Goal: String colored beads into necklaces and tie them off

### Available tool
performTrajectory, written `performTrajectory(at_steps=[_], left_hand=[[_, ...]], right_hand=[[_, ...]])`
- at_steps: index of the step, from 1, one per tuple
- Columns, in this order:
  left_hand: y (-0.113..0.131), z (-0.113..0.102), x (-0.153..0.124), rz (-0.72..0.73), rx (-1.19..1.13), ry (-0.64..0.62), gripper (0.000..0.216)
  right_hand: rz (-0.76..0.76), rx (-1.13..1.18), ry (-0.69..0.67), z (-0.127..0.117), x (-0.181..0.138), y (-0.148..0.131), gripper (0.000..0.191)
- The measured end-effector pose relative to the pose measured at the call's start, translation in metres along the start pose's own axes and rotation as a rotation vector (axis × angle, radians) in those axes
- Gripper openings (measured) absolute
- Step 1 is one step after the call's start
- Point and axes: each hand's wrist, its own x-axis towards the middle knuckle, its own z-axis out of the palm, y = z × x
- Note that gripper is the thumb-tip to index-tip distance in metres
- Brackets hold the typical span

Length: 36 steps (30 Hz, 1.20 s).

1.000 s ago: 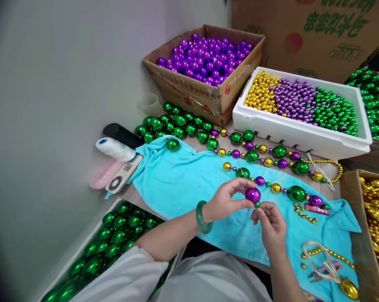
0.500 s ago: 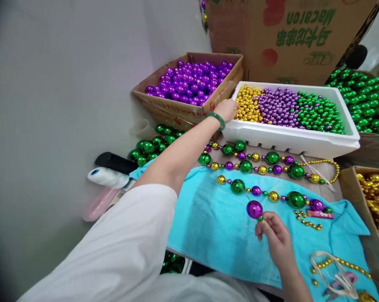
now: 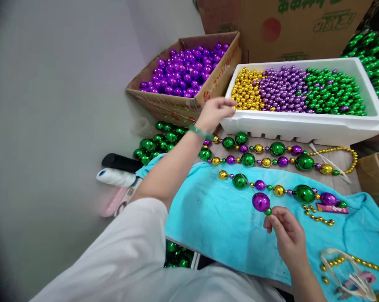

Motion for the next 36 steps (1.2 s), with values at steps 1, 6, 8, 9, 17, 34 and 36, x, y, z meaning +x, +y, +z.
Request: performTrajectory(at_steps=[1,6,8,9,17,34,36], left_hand=[[-0.002,0.003,-0.028,-0.069,-0.237,-0.042,0.028],[-0.020,0.020,-0.146,-0.391,-0.971,-0.115,0.025],[-0.025,0.025,-0.170,-0.442,-1.083,-0.090,0.023],[-0.026,0.026,-0.177,-0.448,-1.118,-0.069,0.022],[-0.030,0.033,-0.203,-0.431,-1.204,0.027,0.021],[-0.037,0.028,-0.208,-0.189,-0.910,0.070,0.045],[-0.036,0.029,-0.208,-0.167,-0.886,0.001,0.058]], right_hand=[[-0.011,-0.017,0.012,0.001,0.001,-0.002,0.009],[-0.035,-0.067,0.048,0.009,0.003,-0.005,0.012],[-0.024,-0.106,0.049,0.011,0.001,-0.004,0.013],[-0.014,-0.124,0.048,0.011,-0.001,-0.004,0.014],[0.016,-0.207,0.008,0.018,-0.016,-0.004,0.018],[-0.014,-0.402,0.002,0.011,-0.016,-0.001,0.019],[0.020,-0.408,-0.008,0.009,-0.014,0.002,0.021]])
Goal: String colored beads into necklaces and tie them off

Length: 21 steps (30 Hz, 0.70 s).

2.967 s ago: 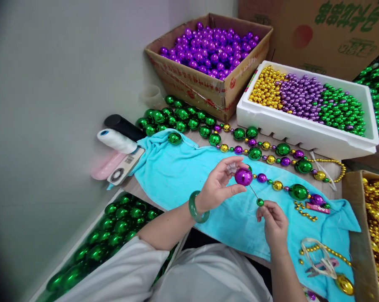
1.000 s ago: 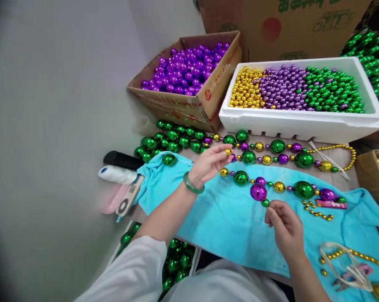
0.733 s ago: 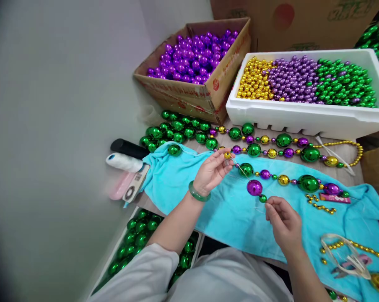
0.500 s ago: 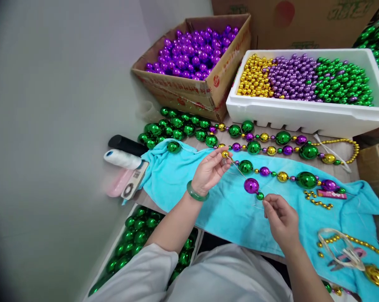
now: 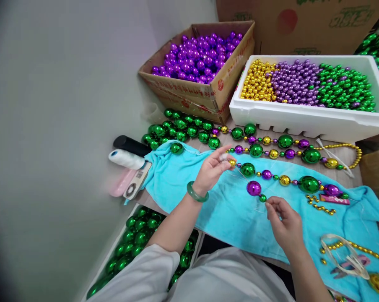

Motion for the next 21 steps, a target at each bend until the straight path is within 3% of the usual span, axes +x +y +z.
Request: performTrajectory(at_steps=[3,6,10,15,19,21], left_hand=[[-0.003,0.008,-0.004,-0.097,0.015,-0.087,0.066],[-0.011,0.017,-0.008,-0.158,0.065,-0.107,0.047],[-0.021,0.022,-0.009,-0.150,0.093,-0.089,0.039],[-0.024,0.024,-0.011,-0.082,0.186,-0.120,0.038],[-0.005,0.010,-0.008,-0.001,0.457,-0.390,0.035],[0.012,-0.011,0.000,0.019,0.644,-0.369,0.040]], right_hand=[[0.073,0.014,0.006,0.003,0.004,0.000,0.026],[0.135,0.063,0.040,0.009,0.007,-0.005,0.031],[0.189,0.066,0.082,0.010,0.012,-0.004,0.035],[0.268,0.097,-0.025,0.007,0.016,0.010,0.038],[0.267,0.100,-0.091,0.007,0.016,0.014,0.035],[0.211,0.077,-0.069,0.005,0.016,0.013,0.030]])
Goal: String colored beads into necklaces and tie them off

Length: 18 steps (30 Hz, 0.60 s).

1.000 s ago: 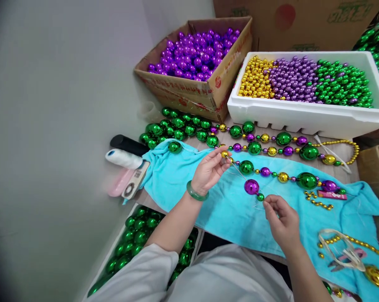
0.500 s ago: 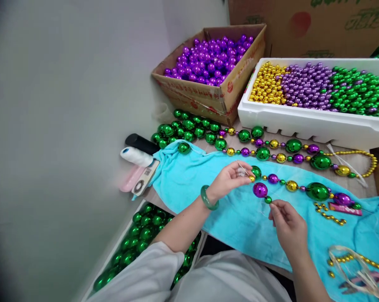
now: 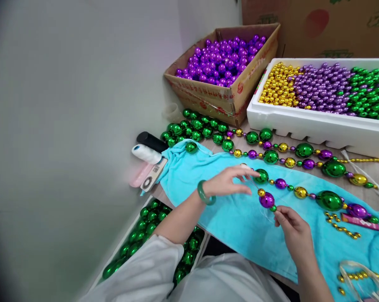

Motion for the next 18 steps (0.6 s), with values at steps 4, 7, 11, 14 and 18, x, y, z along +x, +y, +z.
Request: performTrajectory(at_steps=[4,7,11,14,18], left_hand=[[-0.023,-0.071,0.011,-0.164,0.398,0.687,0.027],[-0.052,-0.108,0.026,-0.398,0.718,0.844,0.034],[-0.080,-0.125,0.045,-0.555,0.792,0.767,0.055],[-0.088,-0.129,0.053,-0.594,0.750,0.782,0.062],[-0.079,-0.123,0.039,-0.470,0.602,0.792,0.060]], right_hand=[[-0.088,-0.001,0.045,-0.003,-0.001,-0.002,0.024],[-0.105,-0.001,0.031,-0.003,-0.001,-0.002,0.022],[-0.126,-0.004,-0.002,-0.001,-0.003,-0.002,0.020],[-0.144,0.001,-0.012,-0.001,-0.005,-0.003,0.018],[-0.189,0.014,0.037,-0.001,-0.007,-0.006,0.016]])
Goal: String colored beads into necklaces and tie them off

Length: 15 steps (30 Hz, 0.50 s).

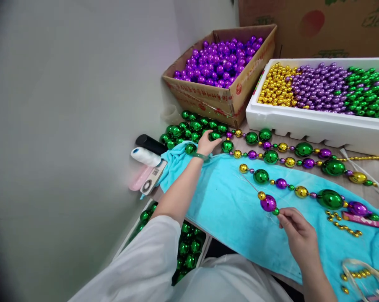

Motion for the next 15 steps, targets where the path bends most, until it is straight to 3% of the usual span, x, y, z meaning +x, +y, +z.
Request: performTrajectory(at_steps=[4,7,10,15], left_hand=[[0.007,-0.018,-0.050,0.246,-0.618,-0.263,0.069],[0.019,-0.030,-0.090,0.339,-0.816,-0.471,0.073],[0.029,-0.036,-0.114,0.394,-0.873,-0.529,0.069],[0.033,-0.040,-0.127,0.468,-0.845,-0.496,0.066]], right_hand=[[-0.095,-0.012,0.027,0.001,-0.002,-0.008,0.010],[-0.157,-0.052,0.028,0.005,-0.002,-0.017,0.008],[-0.193,-0.103,0.022,0.009,-0.002,-0.023,0.007],[-0.202,-0.129,0.035,0.009,-0.010,-0.022,0.005]])
